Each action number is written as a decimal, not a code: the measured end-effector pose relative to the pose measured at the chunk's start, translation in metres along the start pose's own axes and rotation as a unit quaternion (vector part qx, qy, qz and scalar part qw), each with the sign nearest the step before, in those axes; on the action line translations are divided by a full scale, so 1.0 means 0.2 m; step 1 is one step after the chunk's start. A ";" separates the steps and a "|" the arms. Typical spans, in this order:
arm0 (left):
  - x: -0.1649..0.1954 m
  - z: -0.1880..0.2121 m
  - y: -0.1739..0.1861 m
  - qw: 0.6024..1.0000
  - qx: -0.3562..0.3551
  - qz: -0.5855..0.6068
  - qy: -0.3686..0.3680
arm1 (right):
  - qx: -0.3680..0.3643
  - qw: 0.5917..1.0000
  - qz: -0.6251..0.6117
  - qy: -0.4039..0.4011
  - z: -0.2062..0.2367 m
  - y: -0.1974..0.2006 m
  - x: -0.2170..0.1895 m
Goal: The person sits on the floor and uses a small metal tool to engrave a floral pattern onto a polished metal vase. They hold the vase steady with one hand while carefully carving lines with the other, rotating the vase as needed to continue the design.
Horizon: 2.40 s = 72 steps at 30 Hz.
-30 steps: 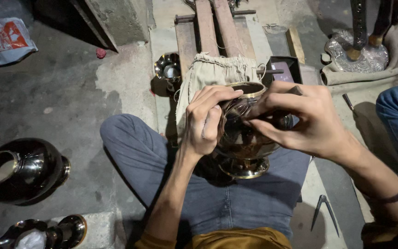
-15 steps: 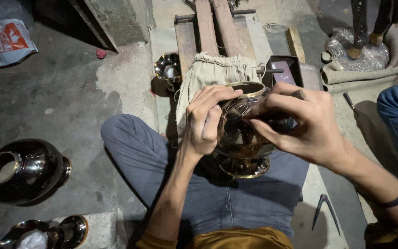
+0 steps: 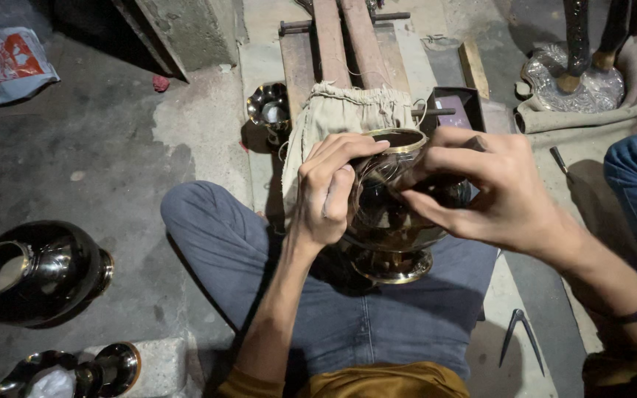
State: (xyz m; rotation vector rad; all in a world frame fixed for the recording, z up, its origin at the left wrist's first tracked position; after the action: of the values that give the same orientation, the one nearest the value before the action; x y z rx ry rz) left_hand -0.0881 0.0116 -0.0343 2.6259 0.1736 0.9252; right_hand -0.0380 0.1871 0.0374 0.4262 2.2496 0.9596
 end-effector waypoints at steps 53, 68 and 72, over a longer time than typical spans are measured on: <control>-0.02 -0.01 0.05 0.999 -0.015 0.040 0.010 | -0.044 0.997 -0.051 0.030 -0.01 0.02 -0.05; -0.02 -0.01 0.06 0.999 -0.017 0.037 0.013 | -0.054 0.997 -0.032 0.035 0.03 0.01 -0.02; -0.02 -0.02 0.06 0.999 -0.013 0.039 0.012 | -0.013 0.998 -0.036 0.045 0.03 0.01 -0.03</control>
State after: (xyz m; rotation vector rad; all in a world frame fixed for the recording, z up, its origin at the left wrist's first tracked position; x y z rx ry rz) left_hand -0.0930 0.0010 -0.0291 2.6143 0.0656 0.9791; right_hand -0.0285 0.1894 0.0388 0.2935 2.3148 0.9862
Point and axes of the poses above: each hand's wrist, its own z-axis away from the middle knuckle, its own y-axis out of the back of the hand, x = y × z, the point moved 5 cm from there along -z, towards the middle knuckle, and after that the axes turned 10 degrees about -z, right-handed, at the moved point
